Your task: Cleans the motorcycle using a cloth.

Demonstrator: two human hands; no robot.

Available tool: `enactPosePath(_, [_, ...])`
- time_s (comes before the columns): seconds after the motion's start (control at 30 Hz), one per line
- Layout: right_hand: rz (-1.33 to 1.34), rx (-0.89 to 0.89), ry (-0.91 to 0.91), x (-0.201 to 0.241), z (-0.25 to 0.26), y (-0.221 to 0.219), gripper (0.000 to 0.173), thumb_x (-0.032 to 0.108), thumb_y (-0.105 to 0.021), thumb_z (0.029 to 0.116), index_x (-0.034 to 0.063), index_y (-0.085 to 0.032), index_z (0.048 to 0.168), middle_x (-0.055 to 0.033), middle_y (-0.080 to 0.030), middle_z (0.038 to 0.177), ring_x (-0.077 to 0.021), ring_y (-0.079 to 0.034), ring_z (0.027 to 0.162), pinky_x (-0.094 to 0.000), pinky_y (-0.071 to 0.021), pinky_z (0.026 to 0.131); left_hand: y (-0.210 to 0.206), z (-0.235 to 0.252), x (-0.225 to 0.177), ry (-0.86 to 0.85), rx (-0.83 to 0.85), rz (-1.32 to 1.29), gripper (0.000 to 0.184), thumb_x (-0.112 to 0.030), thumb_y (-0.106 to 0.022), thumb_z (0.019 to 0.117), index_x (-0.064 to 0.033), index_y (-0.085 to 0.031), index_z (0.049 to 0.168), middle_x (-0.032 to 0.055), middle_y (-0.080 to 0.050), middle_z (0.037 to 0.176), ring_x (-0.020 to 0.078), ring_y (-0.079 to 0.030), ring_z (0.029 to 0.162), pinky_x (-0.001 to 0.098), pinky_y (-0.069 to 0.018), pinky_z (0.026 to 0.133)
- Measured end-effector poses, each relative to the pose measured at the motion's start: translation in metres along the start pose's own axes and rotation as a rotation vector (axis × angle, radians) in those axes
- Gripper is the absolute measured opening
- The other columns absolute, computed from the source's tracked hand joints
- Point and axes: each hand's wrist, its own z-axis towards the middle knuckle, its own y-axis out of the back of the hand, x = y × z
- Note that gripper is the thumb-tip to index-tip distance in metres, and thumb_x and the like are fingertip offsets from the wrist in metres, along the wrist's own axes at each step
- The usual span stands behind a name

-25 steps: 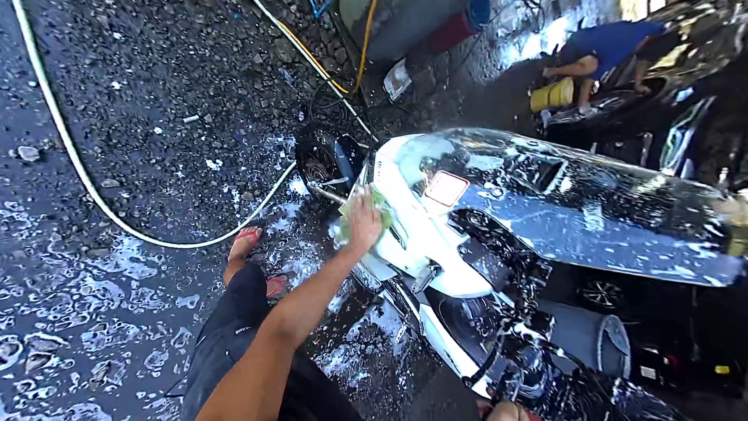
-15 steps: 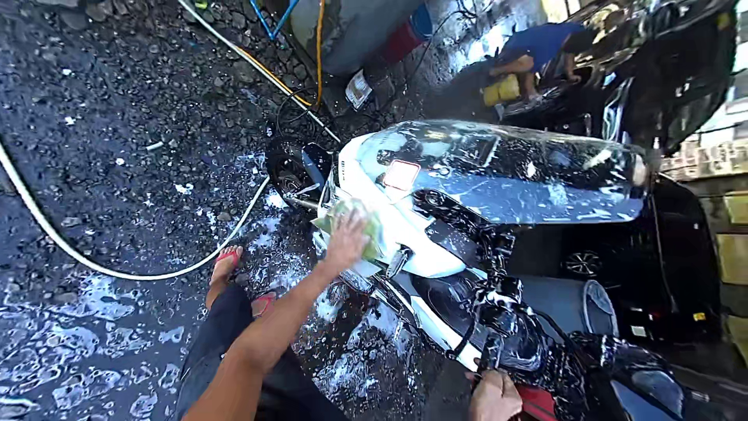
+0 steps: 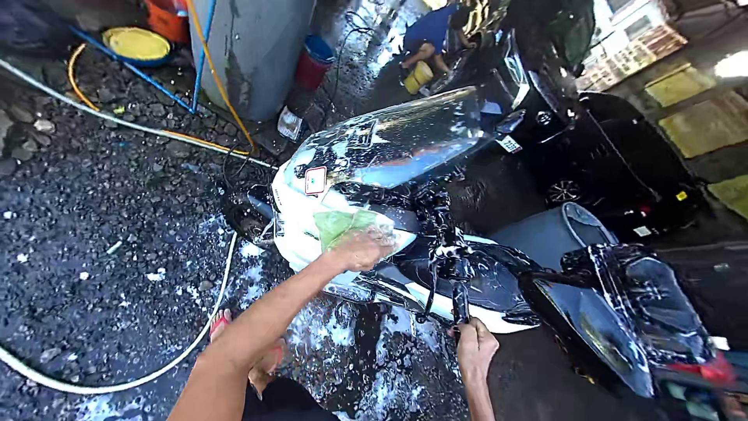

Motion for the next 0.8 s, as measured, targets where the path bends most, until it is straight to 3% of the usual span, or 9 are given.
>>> enactPosePath(0.1, [0.023, -0.003, 0.039, -0.001, -0.003, -0.001, 0.026, 0.018, -0.046, 0.0882, 0.0048, -0.060, 0.071, -0.0006, -0.058, 0.056, -0.0095, -0.055, 0.049, -0.0337, -0.0451, 0.050, -0.005, -0.009, 0.035, -0.076, -0.097, -0.158, 0.042, -0.024, -0.053, 0.1017, -0.0207, -0.063, 0.142, 0.0039, -0.048, 0.158, 0.0258, -0.032, 0.153, 0.0505, -0.0200, 0.127])
enactPosePath(0.23, [0.086, -0.049, 0.027, -0.004, -0.008, -0.005, 0.024, 0.021, -0.047, 0.0895, 0.0065, -0.058, 0.073, 0.0017, -0.053, 0.054, -0.0090, -0.054, 0.046, -0.0322, -0.0456, 0.047, -0.052, -0.068, 0.071, 0.346, -0.553, -0.196, 0.056, -0.052, -0.029, 0.1059, -0.0265, -0.060, 0.145, 0.0022, -0.043, 0.161, 0.0282, -0.026, 0.155, 0.0563, -0.0163, 0.128])
enactPosePath(0.37, [0.094, -0.134, -0.036, 0.006, -0.007, -0.014, 0.026, 0.021, -0.046, 0.0900, 0.0041, -0.060, 0.076, -0.0012, -0.053, 0.054, -0.0129, -0.055, 0.047, -0.0360, -0.0456, 0.048, -0.104, -0.065, 0.019, 0.911, -0.874, -0.088, 0.067, -0.051, -0.021, 0.1067, -0.0115, -0.050, 0.153, 0.0230, -0.036, 0.162, 0.0528, -0.023, 0.151, 0.0717, -0.0078, 0.121])
enactPosePath(0.43, [0.085, -0.113, -0.055, 0.014, -0.010, -0.011, 0.031, 0.021, -0.046, 0.0927, -0.0006, -0.065, 0.082, -0.0046, -0.057, 0.057, -0.0164, -0.057, 0.050, -0.0398, -0.0482, 0.052, -0.117, -0.041, -0.029, 1.061, -1.033, -0.255, 0.056, -0.029, -0.042, 0.1053, 0.0033, -0.046, 0.151, 0.0333, -0.031, 0.160, 0.0582, -0.020, 0.150, 0.0687, -0.0062, 0.123])
enactPosePath(0.5, [0.124, -0.103, -0.074, 0.019, -0.008, -0.008, 0.032, 0.022, -0.046, 0.0969, -0.0009, -0.066, 0.084, -0.0033, -0.057, 0.058, -0.0142, -0.058, 0.051, -0.0373, -0.0502, 0.052, -0.128, -0.014, -0.074, 1.087, -1.217, -0.509, 0.047, -0.008, -0.046, 0.1034, 0.0119, -0.045, 0.147, 0.0341, -0.034, 0.158, 0.0481, -0.030, 0.150, 0.0544, -0.0196, 0.126])
enactPosePath(0.57, [0.182, -0.120, -0.074, 0.015, -0.011, -0.007, 0.033, 0.021, -0.045, 0.1004, 0.0020, -0.060, 0.079, 0.0001, -0.056, 0.055, -0.0102, -0.057, 0.047, -0.0323, -0.0510, 0.049, -0.128, -0.001, -0.113, 1.093, -1.298, -0.765, 0.041, -0.012, -0.040, 0.1095, 0.0116, -0.049, 0.142, 0.0296, -0.055, 0.143, 0.0335, -0.056, 0.133, 0.0436, -0.0427, 0.115])
enactPosePath(0.63, [0.258, -0.140, -0.079, 0.010, -0.012, -0.010, 0.033, 0.022, -0.044, 0.1027, 0.0046, -0.057, 0.077, 0.0019, -0.054, 0.053, -0.0086, -0.056, 0.044, -0.0303, -0.0509, 0.047, -0.115, 0.001, -0.136, 0.970, -1.280, -1.019, 0.039, -0.015, -0.039, 0.1104, 0.0084, -0.053, 0.138, 0.0219, -0.067, 0.123, 0.0199, -0.068, 0.109, 0.0368, -0.0552, 0.099])
enactPosePath(0.73, [0.331, -0.187, -0.100, 0.002, -0.021, -0.013, 0.033, 0.022, -0.043, 0.1043, 0.0073, -0.053, 0.077, 0.0050, -0.049, 0.050, -0.0065, -0.051, 0.041, -0.0275, -0.0480, 0.044, -0.067, -0.010, -0.171, 0.721, -1.170, -1.189, 0.035, -0.011, -0.041, 0.1078, 0.0095, -0.056, 0.132, 0.0139, -0.070, 0.112, 0.0097, -0.069, 0.099, 0.0301, -0.0578, 0.093])
enactPosePath(0.8, [0.323, -0.233, -0.101, 0.000, -0.021, -0.016, 0.034, 0.024, -0.043, 0.1041, 0.0081, -0.052, 0.075, 0.0057, -0.046, 0.049, -0.0061, -0.049, 0.039, -0.0276, -0.0468, 0.042, -0.013, -0.006, -0.197, 0.525, -1.091, -1.207, 0.038, -0.012, -0.041, 0.1072, 0.0106, -0.054, 0.134, 0.0108, -0.070, 0.115, 0.0071, -0.069, 0.100, 0.0286, -0.0584, 0.092])
